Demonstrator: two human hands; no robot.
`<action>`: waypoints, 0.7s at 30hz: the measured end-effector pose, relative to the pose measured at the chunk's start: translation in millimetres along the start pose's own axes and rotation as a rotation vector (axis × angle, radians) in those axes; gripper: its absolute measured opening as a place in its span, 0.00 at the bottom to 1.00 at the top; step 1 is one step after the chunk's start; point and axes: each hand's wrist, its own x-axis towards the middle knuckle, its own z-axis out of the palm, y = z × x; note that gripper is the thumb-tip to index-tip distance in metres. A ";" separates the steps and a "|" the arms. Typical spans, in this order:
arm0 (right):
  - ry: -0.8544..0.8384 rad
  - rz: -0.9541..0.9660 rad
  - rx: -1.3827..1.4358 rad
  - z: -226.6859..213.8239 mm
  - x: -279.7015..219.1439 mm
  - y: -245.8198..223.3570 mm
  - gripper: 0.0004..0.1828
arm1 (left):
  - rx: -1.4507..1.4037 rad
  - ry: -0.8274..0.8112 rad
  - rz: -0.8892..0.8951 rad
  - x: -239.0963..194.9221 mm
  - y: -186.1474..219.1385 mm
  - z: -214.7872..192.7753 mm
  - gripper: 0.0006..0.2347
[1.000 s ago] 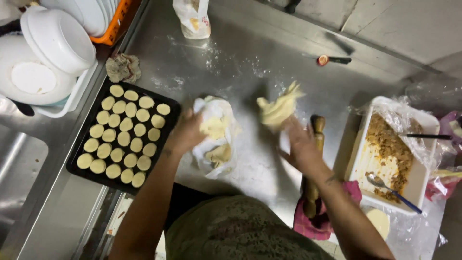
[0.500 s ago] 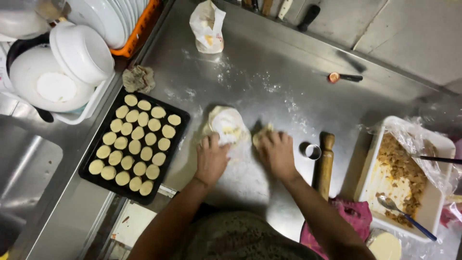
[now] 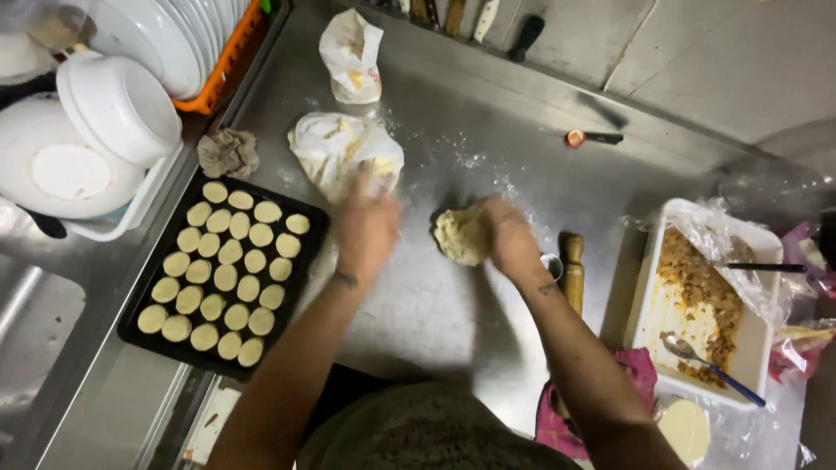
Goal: The person uses a round cutter to cut circular pieces from rolled dough and places them onto a black baking tray. They then roll out a new piece of dough with a rolling pin and continue cutting circles.
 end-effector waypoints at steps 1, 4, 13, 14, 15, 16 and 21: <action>-0.008 0.002 0.004 4.8 3.4 4.5 0.13 | 0.002 -0.005 -0.007 -10.3 -18.6 25.1 0.19; 0.263 0.106 0.163 42.1 12.8 16.4 0.13 | 0.397 -0.089 0.610 -42.3 -61.4 93.0 0.10; 0.261 -0.121 -0.203 81.7 -12.9 -10.2 0.18 | 0.375 -0.427 0.577 -121.9 -94.8 103.0 0.04; 0.272 -0.121 -0.225 80.5 -1.1 -7.7 0.19 | 0.343 -0.436 0.553 -126.1 -99.9 105.6 0.05; 0.284 -0.122 -0.247 79.0 8.7 -6.5 0.20 | 0.310 -0.445 0.529 -132.4 -104.6 107.0 0.06; 0.292 -0.125 -0.248 82.1 15.0 -2.4 0.20 | 0.315 -0.438 0.533 -129.5 -100.6 106.5 0.06; -0.120 0.022 0.171 57.0 33.5 -8.5 0.24 | 0.109 -0.567 0.291 -109.3 -70.1 63.4 0.09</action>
